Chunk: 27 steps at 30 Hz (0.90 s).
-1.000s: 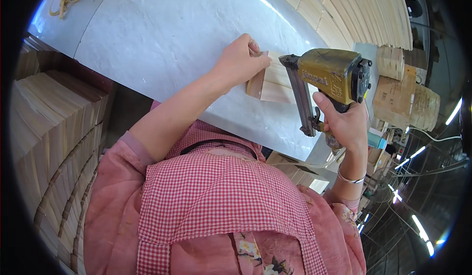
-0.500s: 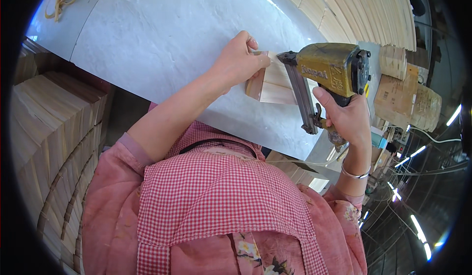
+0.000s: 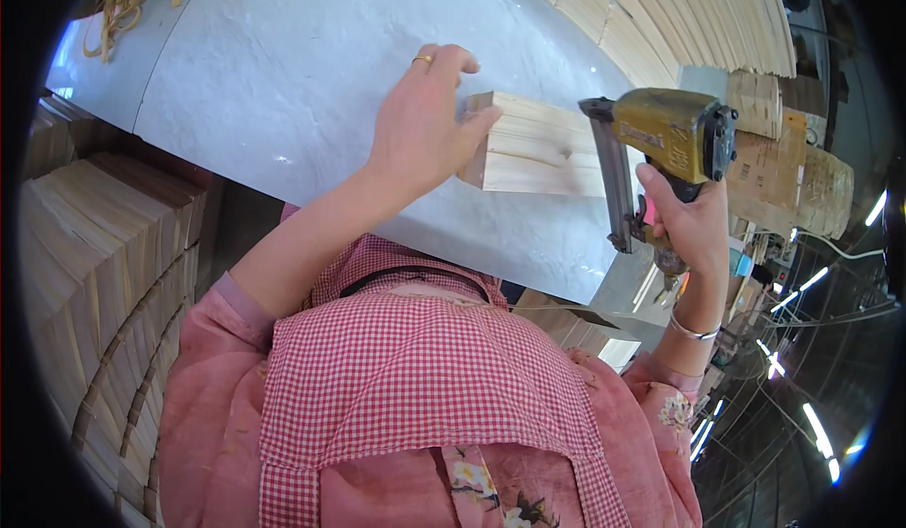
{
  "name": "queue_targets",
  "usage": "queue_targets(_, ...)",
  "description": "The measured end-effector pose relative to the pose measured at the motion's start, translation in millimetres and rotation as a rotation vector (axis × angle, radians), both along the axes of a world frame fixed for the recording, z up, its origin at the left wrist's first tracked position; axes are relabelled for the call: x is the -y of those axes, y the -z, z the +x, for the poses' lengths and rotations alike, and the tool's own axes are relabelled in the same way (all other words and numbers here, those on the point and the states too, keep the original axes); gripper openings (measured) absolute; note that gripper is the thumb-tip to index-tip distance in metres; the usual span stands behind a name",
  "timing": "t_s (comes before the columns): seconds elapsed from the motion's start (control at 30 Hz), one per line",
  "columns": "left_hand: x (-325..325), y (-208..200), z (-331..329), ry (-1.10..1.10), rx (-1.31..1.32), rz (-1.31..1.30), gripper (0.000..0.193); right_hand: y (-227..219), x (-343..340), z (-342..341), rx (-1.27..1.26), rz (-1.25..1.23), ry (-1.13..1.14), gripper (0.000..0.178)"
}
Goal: Assemble wooden boxes by gluing and stapling pieces together.
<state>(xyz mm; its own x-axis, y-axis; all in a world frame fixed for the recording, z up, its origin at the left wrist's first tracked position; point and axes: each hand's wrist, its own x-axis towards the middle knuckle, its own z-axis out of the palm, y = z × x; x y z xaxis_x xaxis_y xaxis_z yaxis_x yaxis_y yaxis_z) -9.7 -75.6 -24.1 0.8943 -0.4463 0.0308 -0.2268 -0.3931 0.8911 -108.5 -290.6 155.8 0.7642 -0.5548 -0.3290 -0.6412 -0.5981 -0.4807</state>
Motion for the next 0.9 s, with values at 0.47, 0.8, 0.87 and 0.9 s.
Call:
queue_targets(0.47,75.5,-11.3,-31.7,0.438,0.622,0.3,0.077,8.6,40.6,-29.3,0.029,0.04,0.107,0.029)
queue_targets(0.8,75.7,-12.5,-30.4,0.436,0.634,0.267,0.072,15.7,47.5,-18.7,-0.014,0.06,0.08,0.03)
queue_targets(0.87,75.2,-12.2,-30.4,0.443,0.625,0.267,0.072,12.8,44.6,-14.3,-0.036,0.05,0.09,0.031)
queue_targets(0.9,75.1,-11.8,-30.1,0.447,0.621,0.266,0.071,11.5,43.8,-12.2,-0.047,0.045,0.095,0.031)
